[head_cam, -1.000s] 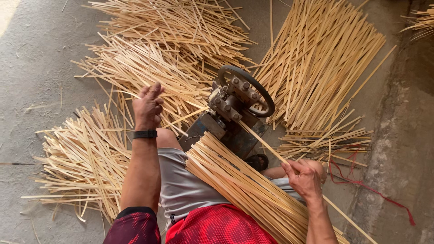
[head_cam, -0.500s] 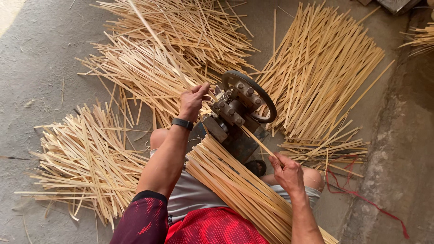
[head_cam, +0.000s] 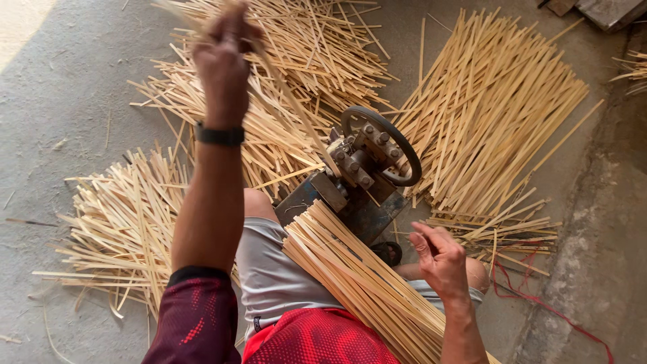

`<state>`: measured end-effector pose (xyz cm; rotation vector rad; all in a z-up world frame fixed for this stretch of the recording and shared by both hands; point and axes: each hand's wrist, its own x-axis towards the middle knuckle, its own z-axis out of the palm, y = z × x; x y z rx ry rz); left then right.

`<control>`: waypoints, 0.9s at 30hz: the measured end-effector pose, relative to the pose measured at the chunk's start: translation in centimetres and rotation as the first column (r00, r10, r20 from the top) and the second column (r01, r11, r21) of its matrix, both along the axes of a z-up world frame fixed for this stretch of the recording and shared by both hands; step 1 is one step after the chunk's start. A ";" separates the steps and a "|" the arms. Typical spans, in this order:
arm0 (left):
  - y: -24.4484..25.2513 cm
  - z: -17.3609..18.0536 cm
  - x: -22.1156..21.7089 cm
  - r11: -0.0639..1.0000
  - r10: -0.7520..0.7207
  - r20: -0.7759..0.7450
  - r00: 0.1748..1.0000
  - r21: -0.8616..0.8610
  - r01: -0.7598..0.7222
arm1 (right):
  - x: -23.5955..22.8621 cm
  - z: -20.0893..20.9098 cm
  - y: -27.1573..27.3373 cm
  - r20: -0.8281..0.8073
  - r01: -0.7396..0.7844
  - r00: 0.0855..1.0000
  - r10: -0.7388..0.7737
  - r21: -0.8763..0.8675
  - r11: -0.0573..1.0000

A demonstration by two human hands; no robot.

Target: The person sits on the floor and uses a manual splitting machine to process long bamboo strips. They feed the strips into the machine's blade mechanism and pull them through to create thinner slivers, which are then placed into a pile on the floor.

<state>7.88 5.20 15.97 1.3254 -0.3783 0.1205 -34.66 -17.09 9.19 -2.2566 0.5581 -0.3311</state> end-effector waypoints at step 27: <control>1.9 -7.0 -11.2 0.999 -0.033 -0.457 0.889 -0.009 0.032 | -14.2 -7.2 -8.3 -0.468 0.281 0.863 -0.191 0.132 0.951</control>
